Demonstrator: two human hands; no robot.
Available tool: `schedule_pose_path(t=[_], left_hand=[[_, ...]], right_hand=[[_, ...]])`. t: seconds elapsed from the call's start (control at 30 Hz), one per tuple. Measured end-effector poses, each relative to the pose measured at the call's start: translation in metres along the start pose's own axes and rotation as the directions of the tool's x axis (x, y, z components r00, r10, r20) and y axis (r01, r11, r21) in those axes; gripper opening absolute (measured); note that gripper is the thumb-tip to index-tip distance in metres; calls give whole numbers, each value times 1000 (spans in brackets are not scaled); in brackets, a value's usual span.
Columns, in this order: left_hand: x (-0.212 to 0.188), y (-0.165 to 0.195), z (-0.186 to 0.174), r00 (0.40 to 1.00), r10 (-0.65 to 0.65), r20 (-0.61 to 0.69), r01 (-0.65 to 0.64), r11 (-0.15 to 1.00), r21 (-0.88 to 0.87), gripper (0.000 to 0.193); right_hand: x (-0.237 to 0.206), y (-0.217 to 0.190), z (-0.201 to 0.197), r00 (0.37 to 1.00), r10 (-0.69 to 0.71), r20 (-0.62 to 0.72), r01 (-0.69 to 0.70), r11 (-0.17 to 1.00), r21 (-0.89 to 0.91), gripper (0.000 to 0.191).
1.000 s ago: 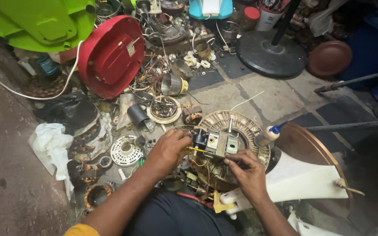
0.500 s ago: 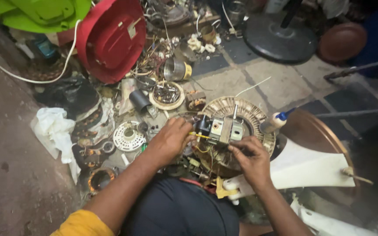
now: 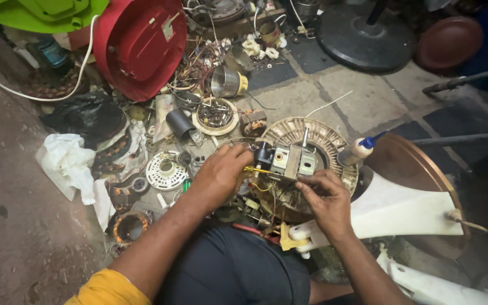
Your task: The person disassembles and reassembles a small electric motor while sitting on the floor. They use a screwdriver to remove and insert screws, handle the rotor and stator, and connect wires to the motor housing.
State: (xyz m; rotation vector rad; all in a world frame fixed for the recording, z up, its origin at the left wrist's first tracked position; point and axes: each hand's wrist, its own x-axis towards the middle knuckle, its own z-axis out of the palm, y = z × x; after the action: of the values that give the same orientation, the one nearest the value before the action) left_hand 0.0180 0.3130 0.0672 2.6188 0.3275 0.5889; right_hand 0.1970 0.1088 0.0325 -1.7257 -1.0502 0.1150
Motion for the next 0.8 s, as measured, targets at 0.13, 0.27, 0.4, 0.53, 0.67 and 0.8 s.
schedule_pose_path(t=[0.13,0.27,0.4,0.53,0.67,0.8], left_hand=[[7,3,4,991,-117,70,112,992,65,41],[3,2,4,999,-42,-11,43,999,33,29],[-1,-2,2,997,-24,-74,21,998,-52,33],[-1,-2,2,999,-38,-11,38,999,-31,26],[-4,3,0,995,-6,-98,-3,995,-97,27],[1,6,-7,994,-9,-105,-1,995,-100,37]], right_hand=[[1,2,-1,999,33,4,-33,999,-7,16],[1,2,0,1000,19,-1,-19,1000,0,16],[1,1,1,997,70,10,-70,997,40,14],[0,0,1,999,35,0,-35,999,-10,15],[0,0,0,999,48,2,-48,999,10,15],[1,-1,2,1000,3,-8,-3,1000,10,15]])
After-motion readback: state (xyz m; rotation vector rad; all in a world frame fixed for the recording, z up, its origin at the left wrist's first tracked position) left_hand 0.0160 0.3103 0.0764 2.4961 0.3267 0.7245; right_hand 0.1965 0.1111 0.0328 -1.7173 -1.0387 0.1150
